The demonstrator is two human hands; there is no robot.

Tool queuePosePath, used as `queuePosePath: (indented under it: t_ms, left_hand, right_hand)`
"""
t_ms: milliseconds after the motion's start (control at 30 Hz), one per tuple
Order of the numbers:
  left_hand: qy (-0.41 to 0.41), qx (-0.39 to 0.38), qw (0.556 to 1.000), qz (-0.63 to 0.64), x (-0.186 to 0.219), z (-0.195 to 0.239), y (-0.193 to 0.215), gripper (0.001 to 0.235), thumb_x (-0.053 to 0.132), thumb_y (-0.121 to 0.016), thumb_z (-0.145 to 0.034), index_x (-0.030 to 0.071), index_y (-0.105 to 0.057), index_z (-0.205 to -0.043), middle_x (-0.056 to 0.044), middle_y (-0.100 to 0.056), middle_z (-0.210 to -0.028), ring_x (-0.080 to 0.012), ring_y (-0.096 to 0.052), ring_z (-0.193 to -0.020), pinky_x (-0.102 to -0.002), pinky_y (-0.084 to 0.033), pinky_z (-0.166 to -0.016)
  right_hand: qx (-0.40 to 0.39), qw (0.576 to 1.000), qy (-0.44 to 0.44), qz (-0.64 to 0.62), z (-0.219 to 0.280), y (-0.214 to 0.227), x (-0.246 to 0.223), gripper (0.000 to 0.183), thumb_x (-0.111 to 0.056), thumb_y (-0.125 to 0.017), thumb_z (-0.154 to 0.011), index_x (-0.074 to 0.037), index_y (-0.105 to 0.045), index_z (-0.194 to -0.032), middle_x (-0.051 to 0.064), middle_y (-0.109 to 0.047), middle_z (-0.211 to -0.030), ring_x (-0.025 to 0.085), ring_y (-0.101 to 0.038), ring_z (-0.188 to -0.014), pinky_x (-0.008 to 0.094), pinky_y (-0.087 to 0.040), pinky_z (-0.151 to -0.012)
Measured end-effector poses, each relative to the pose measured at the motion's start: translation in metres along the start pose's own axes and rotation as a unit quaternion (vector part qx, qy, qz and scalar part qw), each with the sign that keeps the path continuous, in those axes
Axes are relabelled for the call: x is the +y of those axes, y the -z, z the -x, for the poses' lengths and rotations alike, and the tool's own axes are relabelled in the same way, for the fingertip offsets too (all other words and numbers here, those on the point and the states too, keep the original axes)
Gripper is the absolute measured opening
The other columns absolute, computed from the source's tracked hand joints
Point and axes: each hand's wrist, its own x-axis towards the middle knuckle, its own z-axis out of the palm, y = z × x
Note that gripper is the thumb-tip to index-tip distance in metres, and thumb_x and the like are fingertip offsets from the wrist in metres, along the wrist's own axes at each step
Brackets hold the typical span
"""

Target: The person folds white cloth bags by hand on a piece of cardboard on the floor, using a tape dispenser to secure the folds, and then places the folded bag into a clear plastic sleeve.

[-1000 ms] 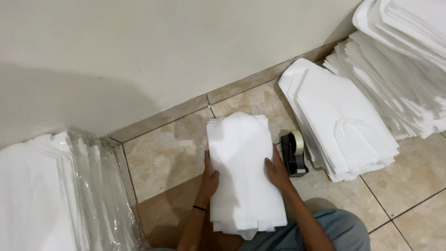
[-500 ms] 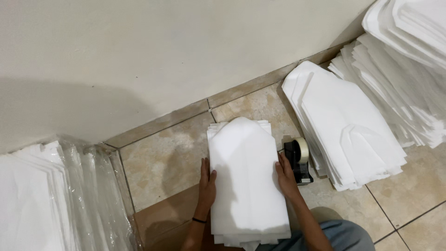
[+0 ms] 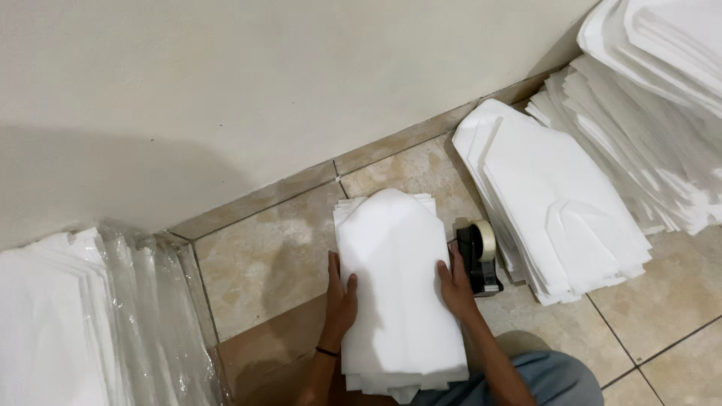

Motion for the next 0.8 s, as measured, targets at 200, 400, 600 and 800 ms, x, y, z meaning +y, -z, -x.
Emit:
queuePosePath:
  t_ms: [200,400,600,800]
  left_hand:
    - [-0.073,-0.027,0.961,-0.266,-0.009,-0.022,0.002,0.059,0.04,-0.035,-0.104,0.03,-0.019,-0.16,-0.013,-0.01,-0.165,-0.0345,-0.014,-0.15,-0.057,-0.013,-0.119]
    - [-0.058,-0.026,0.972,-0.226,-0.009,-0.024,0.001,0.058,0.038,-0.04,-0.102,0.033,-0.027,-0.158,-0.019,-0.011,-0.163,-0.0392,-0.013,-0.149,-0.06,-0.01,-0.118]
    - [-0.096,0.01,0.989,-0.111,-0.02,-0.025,0.01,0.068,0.051,-0.044,-0.101,0.023,-0.023,-0.16,-0.026,-0.008,-0.163,-0.0433,-0.009,-0.151,-0.058,-0.002,-0.12]
    - [-0.016,-0.077,0.992,-0.1,0.015,0.034,0.055,0.087,0.025,-0.054,-0.098,0.014,0.007,-0.159,-0.029,-0.019,-0.158,-0.0455,-0.024,-0.145,-0.059,-0.028,-0.116]
  right_hand:
    - [-0.036,0.995,0.036,0.088,0.021,-0.002,-0.049,0.057,-0.031,-0.038,-0.106,-0.013,-0.026,-0.158,0.017,-0.026,-0.161,0.034,-0.021,-0.15,0.051,-0.017,-0.123]
    - [-0.035,0.995,0.04,0.084,0.011,0.001,-0.034,0.055,-0.031,-0.041,-0.105,-0.018,-0.03,-0.157,0.013,-0.029,-0.161,0.032,-0.022,-0.15,0.05,-0.017,-0.123]
    - [-0.022,0.996,0.055,0.071,0.01,0.009,-0.028,0.064,-0.046,-0.047,-0.104,-0.022,-0.026,-0.159,0.012,-0.026,-0.163,0.032,-0.021,-0.15,0.05,-0.019,-0.123]
    - [-0.15,0.981,0.035,0.115,0.081,0.044,-0.07,0.1,-0.047,-0.065,-0.092,-0.008,-0.003,-0.16,0.025,-0.008,-0.163,0.043,-0.015,-0.149,0.054,-0.02,-0.122]
